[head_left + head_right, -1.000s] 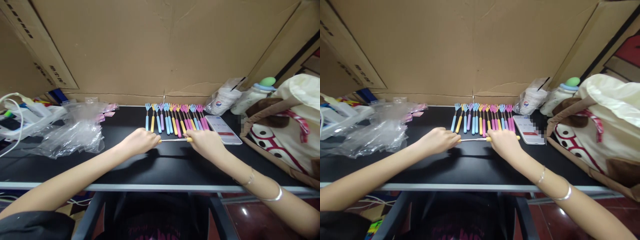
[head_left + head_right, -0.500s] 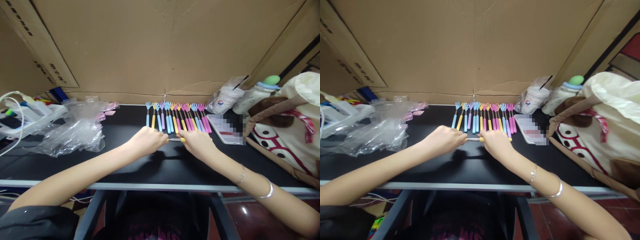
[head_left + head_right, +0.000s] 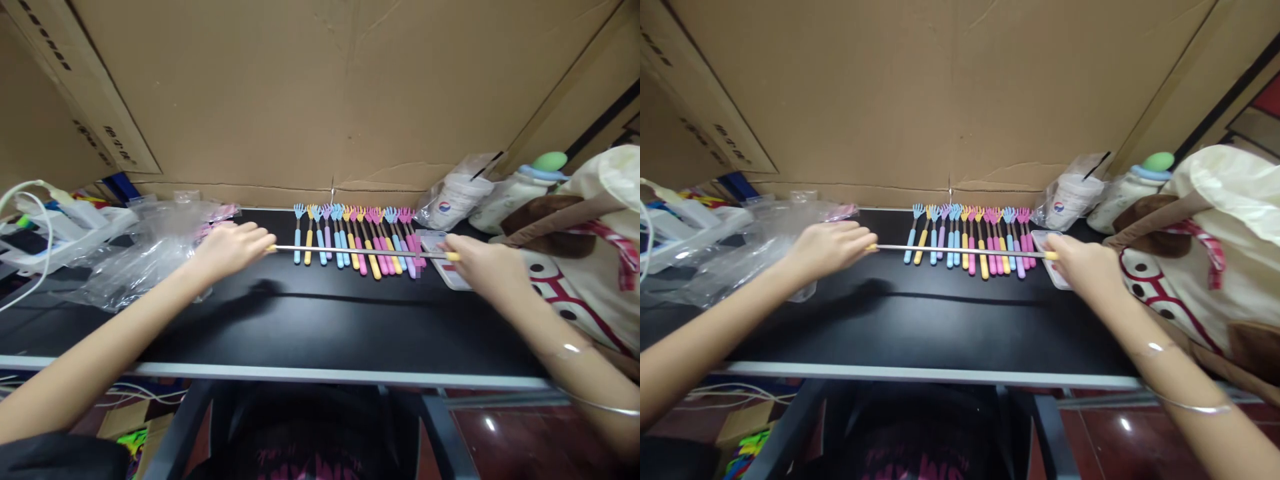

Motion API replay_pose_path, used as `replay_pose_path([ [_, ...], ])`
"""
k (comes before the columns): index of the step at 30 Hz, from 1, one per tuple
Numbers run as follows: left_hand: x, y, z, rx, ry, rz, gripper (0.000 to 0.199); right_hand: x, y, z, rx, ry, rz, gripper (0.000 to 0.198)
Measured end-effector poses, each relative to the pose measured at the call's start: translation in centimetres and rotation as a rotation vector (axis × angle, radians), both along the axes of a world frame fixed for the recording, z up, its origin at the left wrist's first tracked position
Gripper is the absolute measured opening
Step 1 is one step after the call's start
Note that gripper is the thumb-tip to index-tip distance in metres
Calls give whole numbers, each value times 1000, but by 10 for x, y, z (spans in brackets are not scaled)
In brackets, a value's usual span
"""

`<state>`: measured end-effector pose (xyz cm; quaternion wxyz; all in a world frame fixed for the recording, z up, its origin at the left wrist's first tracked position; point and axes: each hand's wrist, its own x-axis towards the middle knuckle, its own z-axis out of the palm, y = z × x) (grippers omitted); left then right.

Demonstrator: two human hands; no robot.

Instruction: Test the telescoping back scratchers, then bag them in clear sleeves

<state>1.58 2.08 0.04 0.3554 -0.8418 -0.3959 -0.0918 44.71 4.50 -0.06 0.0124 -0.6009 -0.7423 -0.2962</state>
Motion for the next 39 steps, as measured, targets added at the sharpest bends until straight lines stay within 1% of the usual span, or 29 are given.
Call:
replay_pose_path([
  [1, -17, 0, 0, 3, -17, 31, 26, 19, 4, 0, 0, -16, -68, 27],
  [2, -31, -1, 1, 7, -36, 25, 25, 36, 7, 0, -14, -31, -102, 29],
  [3, -42, -3, 0, 5, -38, 12, 26, 49, 9, 0, 0, -40, -137, 29],
  [4, -50, -5, 0, 4, -30, 8, 28, 58, 9, 0, 13, -44, -156, 28],
  [6, -58, -8, 1, -11, -37, 1, 29, 65, 7, 0, 11, -49, -138, 27],
  [11, -55, -9, 2, -61, -118, 9, 29, 59, 2, 4, 25, -34, -112, 25],
  [16, -57, -6, -1, -24, -31, 58, 32, 64, 3, 4, 54, -26, -76, 20],
  [19, -58, -5, -3, -13, 5, 57, 32, 65, 5, 2, 54, -26, -77, 20],
  [25, -57, -3, -10, 14, 38, 16, 33, 56, 7, 3, -38, -43, -165, 26],
  [29, -55, -2, -11, 11, 61, 22, 34, 51, 9, 4, -65, -17, -150, 25],
  [32, -35, -2, -6, -1, 54, 0, 33, 30, 6, 1, -10, 14, -118, 29],
  [34, -8, -4, -3, 5, 39, -33, 34, 2, 0, -2, 33, 44, -56, 31],
  [35, 9, -6, -2, 2, 24, -55, 34, -16, -4, -4, 26, 68, 10, 31],
  [37, 45, -10, -3, -14, -7, -159, 32, -53, -14, -7, 2, 113, 131, 27],
  [39, 76, -14, -5, -51, -32, -225, 28, -86, -23, -8, -72, 113, 259, 23],
])
